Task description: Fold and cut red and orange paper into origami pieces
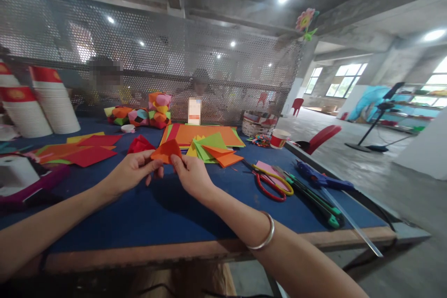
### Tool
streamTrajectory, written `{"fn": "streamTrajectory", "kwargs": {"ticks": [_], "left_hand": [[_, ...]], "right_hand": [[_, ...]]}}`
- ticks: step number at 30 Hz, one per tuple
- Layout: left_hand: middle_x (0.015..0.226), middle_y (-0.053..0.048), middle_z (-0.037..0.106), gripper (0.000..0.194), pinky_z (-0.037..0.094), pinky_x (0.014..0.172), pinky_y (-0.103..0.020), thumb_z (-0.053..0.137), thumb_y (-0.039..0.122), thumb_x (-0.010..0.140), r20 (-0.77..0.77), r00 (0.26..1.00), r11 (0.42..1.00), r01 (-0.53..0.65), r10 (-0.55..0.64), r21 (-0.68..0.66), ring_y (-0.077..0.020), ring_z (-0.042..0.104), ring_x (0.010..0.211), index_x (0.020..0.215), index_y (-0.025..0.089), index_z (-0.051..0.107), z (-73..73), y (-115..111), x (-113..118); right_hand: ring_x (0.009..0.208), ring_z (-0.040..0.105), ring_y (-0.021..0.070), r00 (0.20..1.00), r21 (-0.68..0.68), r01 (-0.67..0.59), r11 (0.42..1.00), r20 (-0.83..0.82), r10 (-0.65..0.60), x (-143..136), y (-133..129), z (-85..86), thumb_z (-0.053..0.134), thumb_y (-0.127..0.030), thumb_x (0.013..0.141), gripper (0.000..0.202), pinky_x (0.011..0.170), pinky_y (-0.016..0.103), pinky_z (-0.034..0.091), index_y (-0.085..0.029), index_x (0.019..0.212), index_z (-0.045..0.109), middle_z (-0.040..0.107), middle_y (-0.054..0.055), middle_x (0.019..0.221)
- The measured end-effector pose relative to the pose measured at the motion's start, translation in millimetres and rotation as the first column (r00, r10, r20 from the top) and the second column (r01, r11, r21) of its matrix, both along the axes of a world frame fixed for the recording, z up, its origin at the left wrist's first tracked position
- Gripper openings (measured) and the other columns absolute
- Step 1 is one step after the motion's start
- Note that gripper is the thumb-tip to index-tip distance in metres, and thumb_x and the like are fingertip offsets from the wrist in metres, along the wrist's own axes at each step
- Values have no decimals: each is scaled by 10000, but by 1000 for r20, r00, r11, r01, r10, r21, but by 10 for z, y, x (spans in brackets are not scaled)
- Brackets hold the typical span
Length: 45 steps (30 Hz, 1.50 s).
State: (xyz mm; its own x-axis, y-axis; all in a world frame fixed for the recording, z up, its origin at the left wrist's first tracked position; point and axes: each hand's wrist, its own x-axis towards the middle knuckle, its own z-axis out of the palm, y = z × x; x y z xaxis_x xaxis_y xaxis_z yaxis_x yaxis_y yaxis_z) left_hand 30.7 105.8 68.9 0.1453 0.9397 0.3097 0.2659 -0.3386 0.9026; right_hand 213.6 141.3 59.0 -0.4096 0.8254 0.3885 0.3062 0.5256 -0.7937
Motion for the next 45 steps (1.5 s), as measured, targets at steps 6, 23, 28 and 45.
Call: {"fn": "streamTrajectory", "kwargs": {"ticks": [6, 23, 28, 45], "left_hand": [[698, -21, 707, 490, 455, 404, -202, 836, 634, 697, 12, 1000, 999, -29, 29, 20, -143, 595, 560, 855, 201, 668, 2, 1, -12], [709, -37, 720, 496, 463, 442, -230, 833, 628, 697, 62, 997, 999, -39, 37, 28, -145, 624, 548, 814, 174, 673, 55, -27, 9], [733, -38, 737, 502, 460, 442, -222, 847, 630, 678, 80, 996, 999, -36, 35, 15, -148, 645, 561, 818, 174, 689, 48, -17, 12], [819, -85, 798, 425, 476, 460, -231, 837, 532, 692, 69, 997, 999, -34, 35, -11, -179, 696, 601, 862, 157, 729, 2, 15, -9]], "right_hand": [[555, 433, 132, 999, 15, -40, 999, -24, 40, 5, 27, -39, 478, -428, 1021, 450, 569, 266, 337, -221, 621, 489, 460, -36, 562], [573, 510, 135, 996, 129, -11, 992, 90, 0, 16, -22, -10, 537, -272, 1040, 427, 598, 262, 346, -207, 619, 520, 543, -22, 581], [564, 496, 130, 995, 140, -26, 990, 98, 12, 14, -12, -26, 535, -275, 1039, 425, 591, 264, 339, -206, 620, 520, 545, -22, 580], [574, 491, 131, 988, 122, 8, 992, 151, -26, 5, -35, 13, 533, -259, 1046, 436, 605, 268, 325, -206, 615, 498, 525, -20, 582]]}}
